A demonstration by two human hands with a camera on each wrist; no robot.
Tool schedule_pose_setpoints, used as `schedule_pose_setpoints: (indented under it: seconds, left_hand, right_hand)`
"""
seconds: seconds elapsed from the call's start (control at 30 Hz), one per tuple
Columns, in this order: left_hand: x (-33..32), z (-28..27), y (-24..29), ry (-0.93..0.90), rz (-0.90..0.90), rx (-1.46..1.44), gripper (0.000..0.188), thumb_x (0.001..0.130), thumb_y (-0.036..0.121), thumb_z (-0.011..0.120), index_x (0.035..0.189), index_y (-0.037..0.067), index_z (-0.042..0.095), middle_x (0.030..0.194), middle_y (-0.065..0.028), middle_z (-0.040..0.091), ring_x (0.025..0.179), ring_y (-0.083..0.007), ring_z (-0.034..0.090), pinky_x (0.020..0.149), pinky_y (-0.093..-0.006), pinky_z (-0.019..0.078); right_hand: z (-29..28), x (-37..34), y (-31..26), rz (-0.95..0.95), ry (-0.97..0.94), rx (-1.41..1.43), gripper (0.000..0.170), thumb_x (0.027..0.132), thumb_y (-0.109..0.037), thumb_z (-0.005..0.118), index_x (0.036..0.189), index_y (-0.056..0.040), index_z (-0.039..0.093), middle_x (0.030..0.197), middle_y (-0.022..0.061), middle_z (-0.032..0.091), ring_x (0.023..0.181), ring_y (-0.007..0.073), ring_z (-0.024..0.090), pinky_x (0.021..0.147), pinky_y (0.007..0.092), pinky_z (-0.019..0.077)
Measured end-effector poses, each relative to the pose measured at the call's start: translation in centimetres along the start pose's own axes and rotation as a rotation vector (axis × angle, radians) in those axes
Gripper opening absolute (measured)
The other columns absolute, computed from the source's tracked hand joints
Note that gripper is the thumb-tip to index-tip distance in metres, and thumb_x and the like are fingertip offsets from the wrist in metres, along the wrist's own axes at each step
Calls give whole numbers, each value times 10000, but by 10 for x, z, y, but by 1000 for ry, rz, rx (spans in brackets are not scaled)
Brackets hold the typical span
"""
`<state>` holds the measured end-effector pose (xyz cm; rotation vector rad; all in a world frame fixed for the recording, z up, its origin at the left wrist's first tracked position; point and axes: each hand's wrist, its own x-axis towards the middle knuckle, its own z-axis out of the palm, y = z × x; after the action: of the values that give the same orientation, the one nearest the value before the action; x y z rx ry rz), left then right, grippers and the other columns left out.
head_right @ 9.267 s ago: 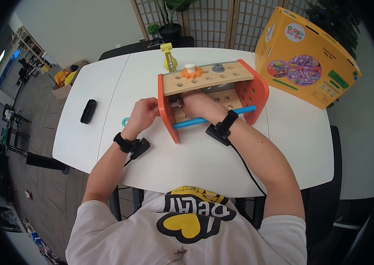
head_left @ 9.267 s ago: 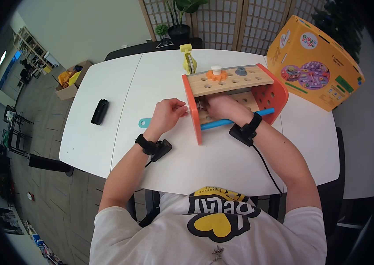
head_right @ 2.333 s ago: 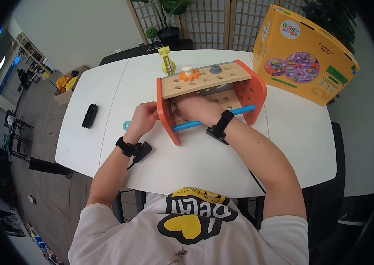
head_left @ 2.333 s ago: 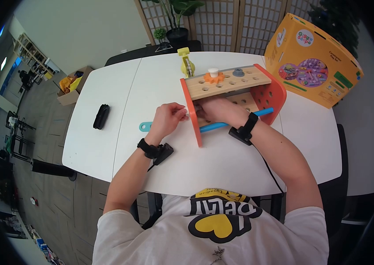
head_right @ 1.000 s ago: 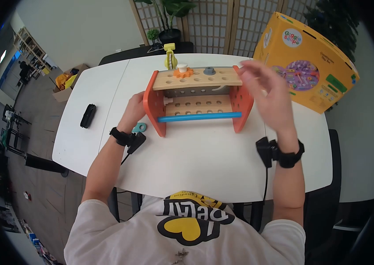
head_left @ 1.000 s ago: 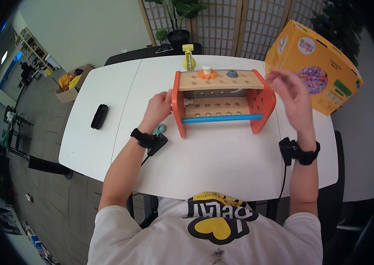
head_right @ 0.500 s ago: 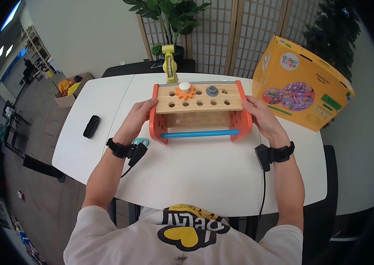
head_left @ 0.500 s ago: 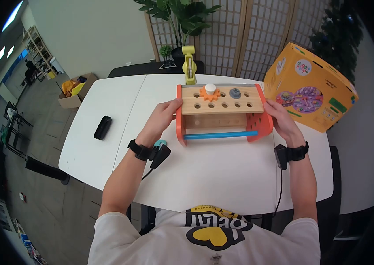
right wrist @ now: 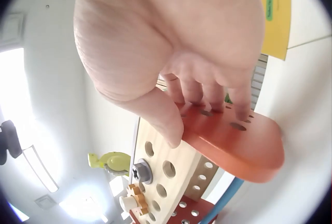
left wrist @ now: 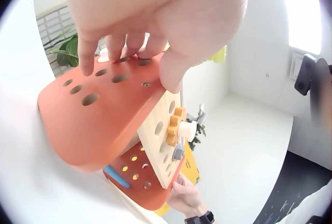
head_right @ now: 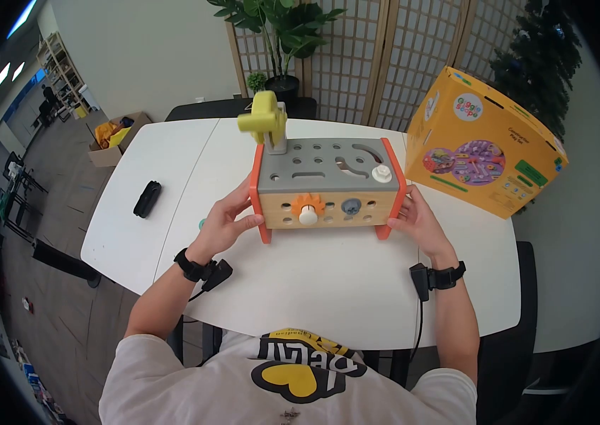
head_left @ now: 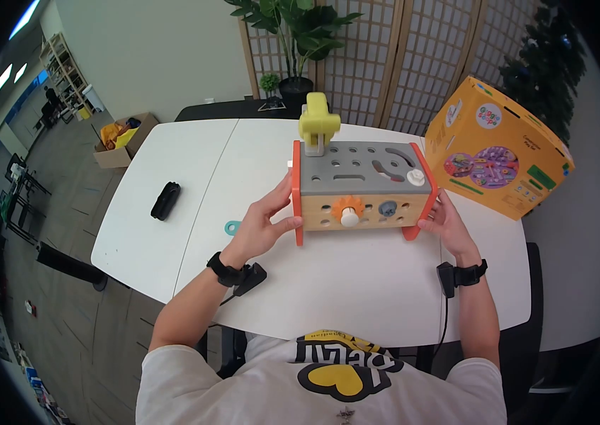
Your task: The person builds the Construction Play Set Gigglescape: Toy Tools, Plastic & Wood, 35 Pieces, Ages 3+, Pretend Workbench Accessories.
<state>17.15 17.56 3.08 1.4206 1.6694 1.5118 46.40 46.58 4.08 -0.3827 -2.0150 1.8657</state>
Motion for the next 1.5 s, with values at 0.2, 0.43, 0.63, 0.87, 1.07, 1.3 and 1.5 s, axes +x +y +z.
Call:
schedule_pose_setpoints:
  seconds: [0.2, 0.43, 0.63, 0.87, 1.07, 1.3, 1.5]
  left_hand:
    - [-15, 3, 8, 33, -33, 148, 755, 860, 84, 801, 1540, 120, 477, 1654, -143, 356, 1494, -331, 391, 1202, -435, 377]
    - [-38, -77, -24, -156, -69, 999, 525, 806, 155, 847, 1298, 86, 679, 1390, -133, 616, 1282, -329, 572, 1042, -406, 514]
    - [-42, -99, -39, -215, -212, 902, 403, 773, 146, 853, 1148, 50, 742, 1127, -108, 694, 1065, -306, 662, 906, -402, 565]
    - [-16, -93, 13, 177, 13, 601, 325, 738, 96, 831, 1052, 29, 778, 1016, -83, 702, 904, -232, 682, 807, -342, 560]
    - [27, -65, 63, 40, 238, 451, 373, 721, 98, 817, 1088, 43, 781, 1052, -86, 700, 964, -226, 666, 852, -335, 543]
    - [53, -26, 77, -131, 64, 516, 391, 724, 164, 773, 1094, 38, 777, 1134, -131, 687, 1073, -298, 647, 954, -386, 530]
    - [35, -37, 61, 106, 252, 418, 370, 804, 213, 791, 1134, 51, 755, 1167, -121, 694, 1168, -310, 632, 1037, -417, 493]
  right_hand:
    - [3, -1, 6, -4, 3, -80, 502, 987, -121, 700, 1386, -67, 399, 1384, 117, 575, 1288, 209, 557, 1101, 377, 458]
    - [-2, 1, -1, -88, 107, -57, 625, 998, -167, 694, 1497, -77, 328, 1569, 172, 431, 1381, 240, 499, 1124, 406, 439]
    - [7, 6, -2, -206, 82, -306, 709, 1002, -163, 662, 1608, -120, 297, 1707, 132, 231, 1466, 270, 428, 1167, 429, 406]
    - [11, 10, -7, -166, 93, -351, 611, 1009, -174, 646, 1565, -115, 400, 1683, 125, 302, 1440, 259, 459, 1154, 434, 429]
    - [22, 16, -12, -149, 125, -400, 611, 999, -189, 665, 1554, -141, 414, 1565, 138, 471, 1360, 253, 544, 1127, 430, 459]
    - [29, 19, -14, -163, 132, -461, 666, 974, -175, 694, 1565, -159, 388, 1451, 158, 578, 1302, 263, 601, 1113, 444, 475]
    - [31, 17, -18, -144, 134, -480, 696, 963, -160, 701, 1576, -161, 371, 1427, 163, 596, 1285, 271, 613, 1111, 447, 478]
